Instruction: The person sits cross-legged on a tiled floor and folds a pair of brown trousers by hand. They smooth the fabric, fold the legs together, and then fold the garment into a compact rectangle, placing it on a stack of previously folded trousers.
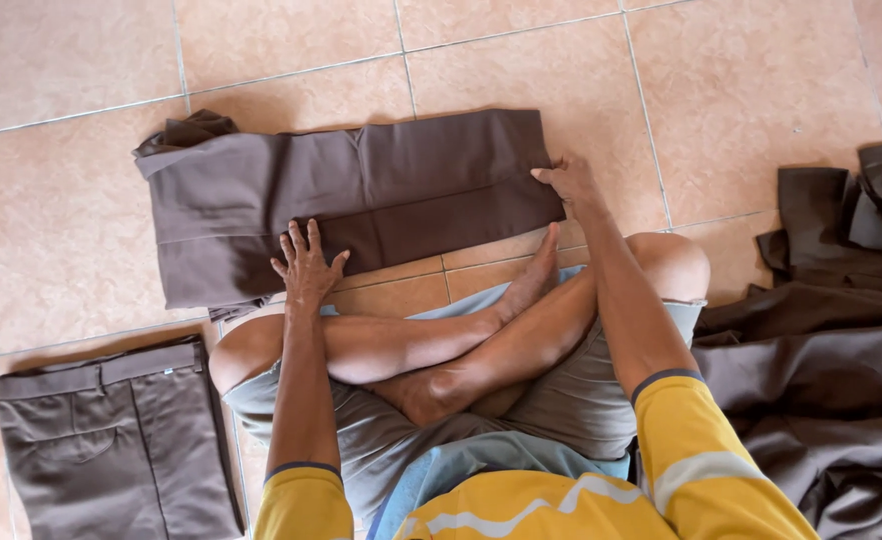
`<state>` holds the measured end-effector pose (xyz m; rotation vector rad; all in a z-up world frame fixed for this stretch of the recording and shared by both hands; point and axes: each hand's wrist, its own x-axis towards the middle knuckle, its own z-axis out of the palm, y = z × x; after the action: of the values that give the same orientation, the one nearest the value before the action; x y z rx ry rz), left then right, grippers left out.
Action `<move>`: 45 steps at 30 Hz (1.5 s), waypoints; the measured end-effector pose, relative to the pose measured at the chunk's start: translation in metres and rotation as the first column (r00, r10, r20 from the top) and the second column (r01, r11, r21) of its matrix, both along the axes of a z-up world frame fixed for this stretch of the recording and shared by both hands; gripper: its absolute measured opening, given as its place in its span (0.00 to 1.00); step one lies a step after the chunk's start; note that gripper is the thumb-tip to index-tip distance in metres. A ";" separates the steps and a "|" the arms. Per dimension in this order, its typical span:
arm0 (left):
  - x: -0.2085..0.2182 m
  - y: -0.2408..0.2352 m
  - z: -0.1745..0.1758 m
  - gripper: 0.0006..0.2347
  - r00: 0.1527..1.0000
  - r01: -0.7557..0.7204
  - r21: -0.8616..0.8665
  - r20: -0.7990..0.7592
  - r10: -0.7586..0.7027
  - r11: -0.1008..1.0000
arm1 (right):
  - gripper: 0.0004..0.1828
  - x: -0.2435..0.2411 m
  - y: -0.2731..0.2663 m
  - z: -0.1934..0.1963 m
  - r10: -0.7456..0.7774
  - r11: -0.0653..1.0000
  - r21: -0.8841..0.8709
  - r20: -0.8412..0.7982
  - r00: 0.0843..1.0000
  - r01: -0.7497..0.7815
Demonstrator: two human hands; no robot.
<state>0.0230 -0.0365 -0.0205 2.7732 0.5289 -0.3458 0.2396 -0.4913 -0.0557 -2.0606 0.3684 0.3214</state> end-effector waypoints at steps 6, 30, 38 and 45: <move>0.003 -0.001 0.005 0.39 0.998 -0.006 -0.003 -0.069 0.005 1.000 | 0.36 -0.017 0.008 0.020 0.181 0.924 -0.335 -0.037 0.983 -0.182; 0.006 0.000 0.001 0.40 0.989 -0.017 0.010 -0.146 0.018 1.000 | 0.64 -0.023 0.028 0.077 0.231 0.962 -0.146 -0.029 0.973 -0.233; 0.006 0.000 0.000 0.40 0.990 -0.014 0.004 -0.139 0.014 1.000 | 0.49 -0.015 0.029 0.050 0.133 0.989 -0.054 -0.074 0.988 -0.137; 0.007 0.001 -0.003 0.40 0.991 -0.016 0.006 -0.131 0.017 1.000 | 0.12 0.012 0.009 0.010 -0.064 0.951 -0.288 0.160 0.985 0.108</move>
<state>0.0299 -0.0352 -0.0234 2.7627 0.5845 -0.5267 0.2521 -0.4820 -0.0459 -2.3371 0.4347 0.0589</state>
